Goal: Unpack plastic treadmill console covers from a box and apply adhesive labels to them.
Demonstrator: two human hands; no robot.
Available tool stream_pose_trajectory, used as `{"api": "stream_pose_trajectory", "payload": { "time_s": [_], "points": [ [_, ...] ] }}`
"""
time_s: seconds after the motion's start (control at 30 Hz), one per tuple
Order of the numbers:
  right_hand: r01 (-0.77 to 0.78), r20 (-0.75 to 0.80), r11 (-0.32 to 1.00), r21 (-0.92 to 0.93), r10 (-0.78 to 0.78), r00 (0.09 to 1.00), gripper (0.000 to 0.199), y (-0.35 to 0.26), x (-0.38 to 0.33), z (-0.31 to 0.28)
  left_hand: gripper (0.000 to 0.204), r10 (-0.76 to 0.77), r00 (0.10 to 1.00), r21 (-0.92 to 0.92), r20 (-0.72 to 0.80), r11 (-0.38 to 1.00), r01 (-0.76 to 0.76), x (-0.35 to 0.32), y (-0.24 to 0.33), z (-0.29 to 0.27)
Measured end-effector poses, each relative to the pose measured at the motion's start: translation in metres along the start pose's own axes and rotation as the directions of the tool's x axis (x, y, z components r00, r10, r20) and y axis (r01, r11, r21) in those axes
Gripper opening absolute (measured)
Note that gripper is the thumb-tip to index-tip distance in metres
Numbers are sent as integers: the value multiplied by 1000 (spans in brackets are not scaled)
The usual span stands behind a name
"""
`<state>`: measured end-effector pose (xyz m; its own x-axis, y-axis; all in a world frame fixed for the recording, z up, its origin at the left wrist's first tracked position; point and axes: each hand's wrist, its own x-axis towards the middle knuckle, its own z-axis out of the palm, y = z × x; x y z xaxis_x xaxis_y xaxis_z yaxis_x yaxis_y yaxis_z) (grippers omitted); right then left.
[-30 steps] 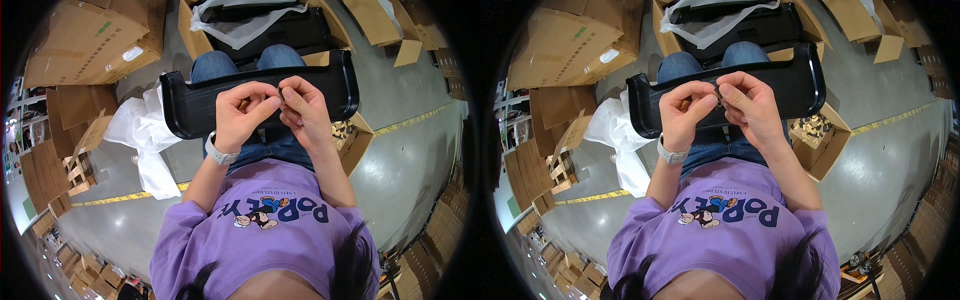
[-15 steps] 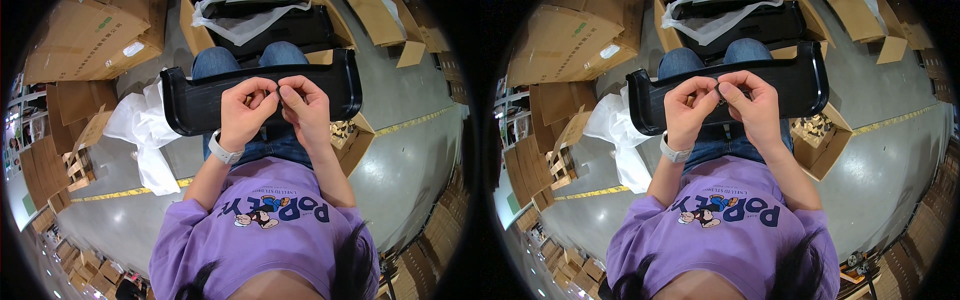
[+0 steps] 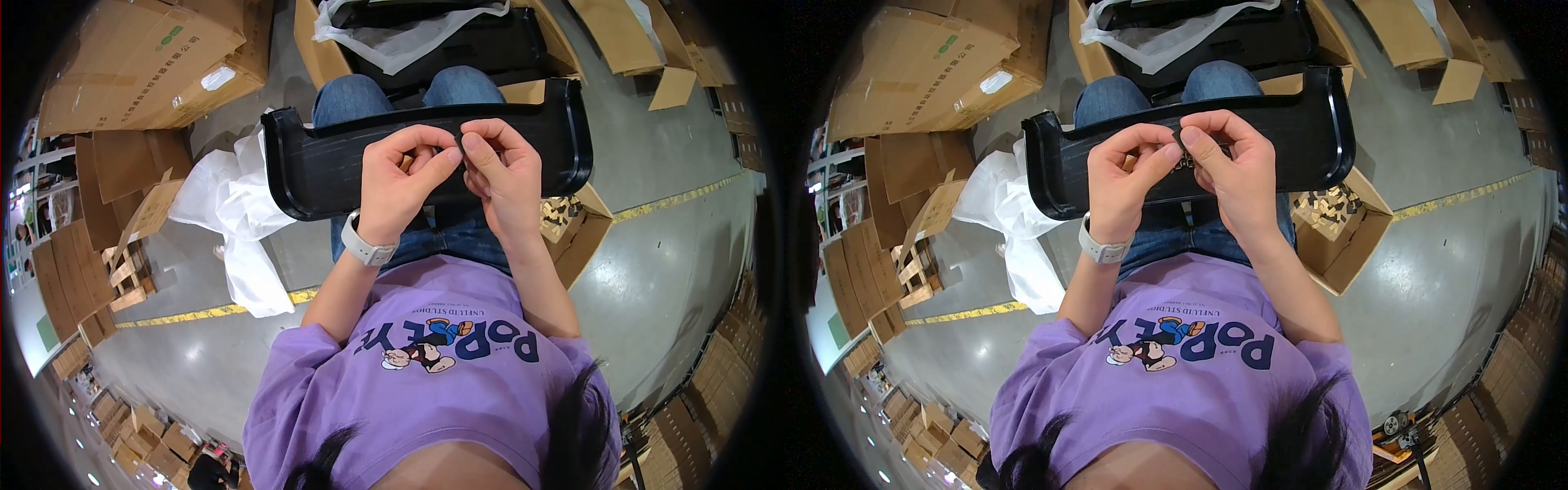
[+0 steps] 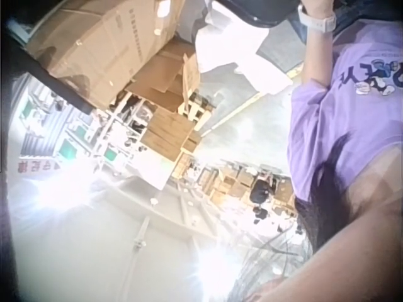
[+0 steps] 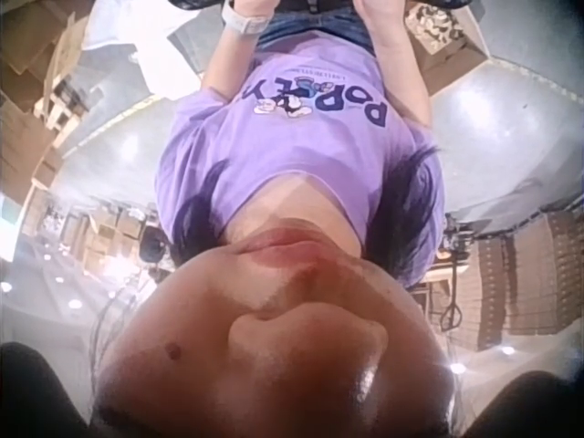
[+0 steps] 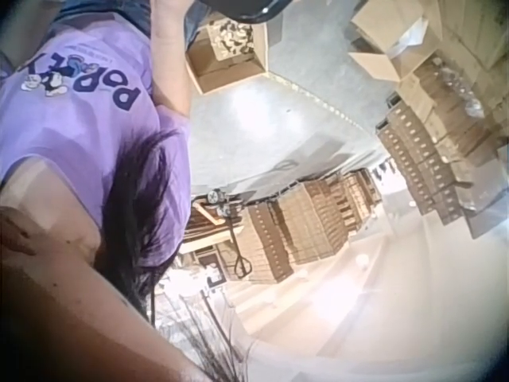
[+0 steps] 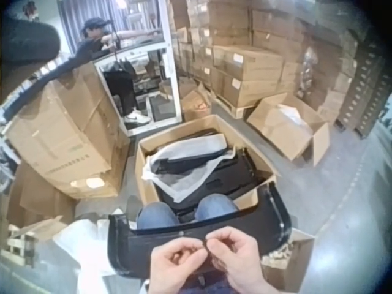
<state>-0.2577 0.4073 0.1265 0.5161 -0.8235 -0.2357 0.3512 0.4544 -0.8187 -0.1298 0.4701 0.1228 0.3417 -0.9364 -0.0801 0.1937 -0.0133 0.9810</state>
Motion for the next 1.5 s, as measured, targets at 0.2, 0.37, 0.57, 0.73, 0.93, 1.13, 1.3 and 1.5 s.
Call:
{"api": "stream_pose_trajectory", "payload": {
  "time_s": [0.2, 0.37, 0.57, 0.73, 0.93, 1.13, 1.3, 1.5],
  "points": [
    [9, -23, 992, -122, -12, 1000, 16, 1, 1, 1, 6, -12, 1000, -18, -22, 1000, 12, 1, 1, 2],
    [265, 65, 792, -550, -276, 959, 15, 2, 6, 0, 5, -12, 997, -21, -73, 1000, 11, 1, 1, 2],
    [251, 166, 775, -580, -189, 968, 17, -9, 4, -1, 6, 70, 995, 121, -65, 991, -62, 2, -1, 0],
    [15, 84, 889, -457, 26, 996, 16, -12, 7, -12, 6, 154, 988, 171, -30, 974, -146, 4, -6, -3],
    [-48, -60, 996, -80, 43, 997, 14, -12, 13, -30, 9, -97, 995, -646, 36, 757, 97, 6, -15, -15],
    [156, -92, 821, -548, -245, 965, 12, -15, 7, -18, 11, -61, 985, -809, 159, 564, 165, 6, -22, -19],
    [311, 47, 651, -692, -390, 920, 9, -9, 2, -13, 10, -64, 969, -838, 241, 490, 241, 7, -25, -15],
    [500, 231, 490, -714, -509, 829, 9, -5, 0, -3, 6, -245, 952, -672, 182, 675, 303, 5, -18, -8]
  ]
}}
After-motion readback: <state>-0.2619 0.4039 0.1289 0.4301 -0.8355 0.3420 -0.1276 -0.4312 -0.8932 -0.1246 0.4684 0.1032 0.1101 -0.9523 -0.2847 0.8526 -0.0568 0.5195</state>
